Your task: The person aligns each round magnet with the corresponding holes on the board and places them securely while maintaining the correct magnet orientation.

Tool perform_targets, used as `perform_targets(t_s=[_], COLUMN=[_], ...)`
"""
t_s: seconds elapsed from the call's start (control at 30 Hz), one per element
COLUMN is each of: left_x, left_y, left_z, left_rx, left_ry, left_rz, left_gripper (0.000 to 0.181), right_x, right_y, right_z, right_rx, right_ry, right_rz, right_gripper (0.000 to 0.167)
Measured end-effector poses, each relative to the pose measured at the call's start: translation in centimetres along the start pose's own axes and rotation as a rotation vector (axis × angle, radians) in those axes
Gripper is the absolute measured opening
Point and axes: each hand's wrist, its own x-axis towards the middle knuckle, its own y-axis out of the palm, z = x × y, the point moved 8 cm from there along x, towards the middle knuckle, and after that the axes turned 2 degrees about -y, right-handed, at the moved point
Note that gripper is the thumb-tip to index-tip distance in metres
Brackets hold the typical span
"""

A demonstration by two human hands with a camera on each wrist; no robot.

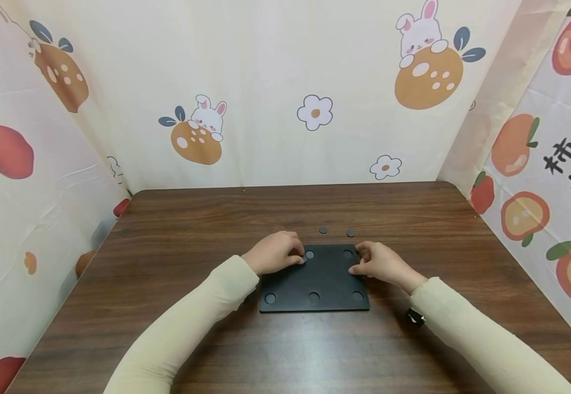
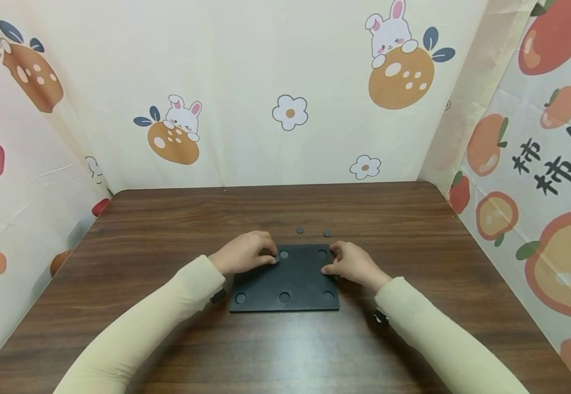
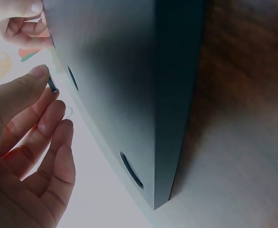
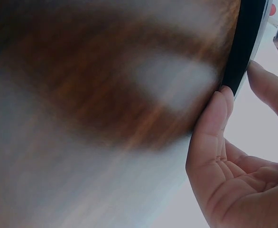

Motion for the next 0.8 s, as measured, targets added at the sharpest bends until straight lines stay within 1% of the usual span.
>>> perform_targets(t_s=[0.23, 0.8], left_x=[-0.4, -1.6], left_y=[0.3, 0.7], left_z=[-0.5, -2.3], left_rx=[0.002, 0.002], left_ry=[0.012, 0.104], left_rz=[0.001, -0.002], left_gripper=[0.019, 0.016], right_x=[0.0, 0.1], right_y=[0.0, 0.0], right_z=[0.0, -0.1], right_rx=[-0.007, -0.007], right_ry=[-0.001, -0.001], right_rz=[-0.002, -0.002], right_gripper=[0.072, 0.073])
